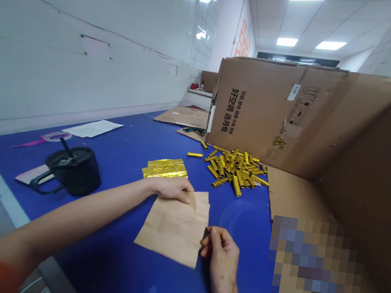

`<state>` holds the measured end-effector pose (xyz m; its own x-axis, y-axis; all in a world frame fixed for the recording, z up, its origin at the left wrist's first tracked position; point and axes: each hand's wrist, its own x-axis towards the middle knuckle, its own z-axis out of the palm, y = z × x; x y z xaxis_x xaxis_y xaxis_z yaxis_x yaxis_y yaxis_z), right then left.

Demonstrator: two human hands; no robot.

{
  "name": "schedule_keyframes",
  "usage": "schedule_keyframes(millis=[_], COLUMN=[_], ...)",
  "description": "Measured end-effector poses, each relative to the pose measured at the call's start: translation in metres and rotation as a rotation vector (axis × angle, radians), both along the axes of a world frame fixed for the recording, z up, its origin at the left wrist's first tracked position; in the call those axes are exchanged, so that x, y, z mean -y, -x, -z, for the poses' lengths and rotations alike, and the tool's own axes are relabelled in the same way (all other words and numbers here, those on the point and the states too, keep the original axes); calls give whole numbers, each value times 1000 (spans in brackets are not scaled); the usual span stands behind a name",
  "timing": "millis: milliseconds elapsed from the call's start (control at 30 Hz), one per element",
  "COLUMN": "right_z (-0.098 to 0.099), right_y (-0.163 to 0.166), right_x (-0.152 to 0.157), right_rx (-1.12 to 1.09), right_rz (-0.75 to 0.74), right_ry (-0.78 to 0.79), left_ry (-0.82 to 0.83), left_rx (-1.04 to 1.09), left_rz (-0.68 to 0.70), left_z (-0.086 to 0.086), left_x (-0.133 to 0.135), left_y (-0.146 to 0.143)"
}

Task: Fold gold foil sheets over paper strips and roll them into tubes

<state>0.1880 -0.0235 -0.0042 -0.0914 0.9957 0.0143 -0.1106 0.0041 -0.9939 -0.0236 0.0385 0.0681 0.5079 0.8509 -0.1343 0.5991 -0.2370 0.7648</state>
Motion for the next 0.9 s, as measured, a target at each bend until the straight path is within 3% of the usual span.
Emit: schedule_keyframes(millis=[100,200,300,367,533,633,733,900], right_z=[1,0,0,0,-1,0,2,2], right_y=[0,1,1,1,1,1,0,2], right_x=[0,0,0,0,1,1,0,-1], right_rx=[5,20,36,43,43,45,49,39], right_rz=[-5,-10,-20,-24,-23,-30,-31,-24], right_ry=[4,12,1,-7,-3,4,3,5], left_ry=[-191,-704,-827,-747,-526,-459,-459,-602], left_rx=[3,-203,-526,-670,-733,-730,-704,-609], left_rz=[-116,-444,-649,-651,-573,-574,-622,-689], left_z=[-18,-45,-51,-36,30,44,25,-37], left_x=[-7,-12,-15,-16,-13,-12,-14,-9], left_y=[7,24,42,52,64,70,77,73])
